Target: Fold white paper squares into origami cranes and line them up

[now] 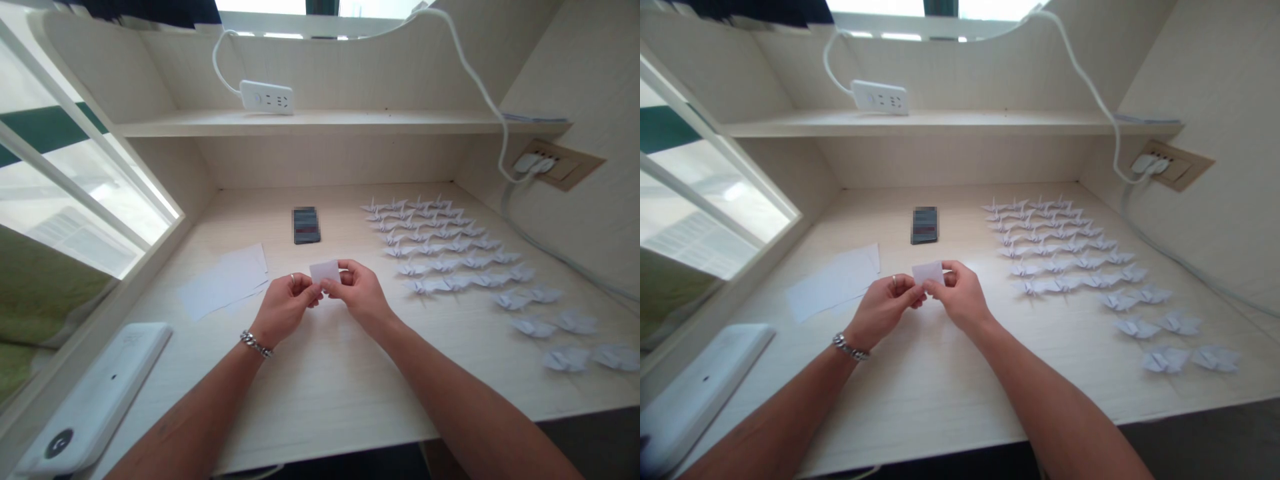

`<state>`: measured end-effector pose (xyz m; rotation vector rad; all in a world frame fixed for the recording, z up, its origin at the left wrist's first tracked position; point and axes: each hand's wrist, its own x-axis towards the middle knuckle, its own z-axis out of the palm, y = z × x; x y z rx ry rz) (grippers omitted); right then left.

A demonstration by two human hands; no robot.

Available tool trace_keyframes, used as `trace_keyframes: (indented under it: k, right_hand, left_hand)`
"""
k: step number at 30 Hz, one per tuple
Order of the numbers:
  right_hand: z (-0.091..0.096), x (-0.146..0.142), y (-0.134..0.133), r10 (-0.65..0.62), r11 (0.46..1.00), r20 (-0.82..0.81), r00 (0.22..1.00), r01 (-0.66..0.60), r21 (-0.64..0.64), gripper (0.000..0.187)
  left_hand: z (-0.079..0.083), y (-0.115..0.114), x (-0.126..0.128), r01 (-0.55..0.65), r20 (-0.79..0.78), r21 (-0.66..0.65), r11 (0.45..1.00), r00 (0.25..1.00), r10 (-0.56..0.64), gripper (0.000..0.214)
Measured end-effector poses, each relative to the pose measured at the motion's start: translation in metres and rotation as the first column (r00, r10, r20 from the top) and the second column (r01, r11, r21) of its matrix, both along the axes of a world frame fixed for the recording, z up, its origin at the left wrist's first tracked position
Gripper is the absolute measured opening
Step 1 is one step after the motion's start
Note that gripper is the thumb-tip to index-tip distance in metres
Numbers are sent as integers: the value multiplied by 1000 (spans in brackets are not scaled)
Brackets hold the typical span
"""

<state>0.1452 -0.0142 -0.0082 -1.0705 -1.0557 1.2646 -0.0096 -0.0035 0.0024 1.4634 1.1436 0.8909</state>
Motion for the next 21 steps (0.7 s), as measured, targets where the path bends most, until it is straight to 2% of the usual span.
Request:
trace_keyframes:
  k: [4, 9, 12, 18, 21]
  right_hand:
    - [2, 0, -1, -22, 1000, 24, 999, 22, 10, 37]
    - [6, -2, -2, -37, 997, -121, 992, 29, -71, 45]
    - [7, -4, -3, -22, 998, -155, 988, 12, -67, 48]
    - [8, -3, -4, 6, 999, -74, 997, -9, -44, 47]
    - [9, -4, -5, 41, 997, -52, 998, -44, -64, 47]
  left_hand:
    - [1, -1, 0, 55, -29, -23, 998, 998, -56, 31]
    - [4, -3, 0, 53, -4, 47, 997, 999, -53, 28]
    - [6, -3, -2, 54, 10, 49, 997, 998, -54, 27]
    - [11, -3, -4, -80, 61, 19, 997, 995, 79, 21]
    - [9, 0, -3, -158, 142, -8, 987, 977, 157, 20]
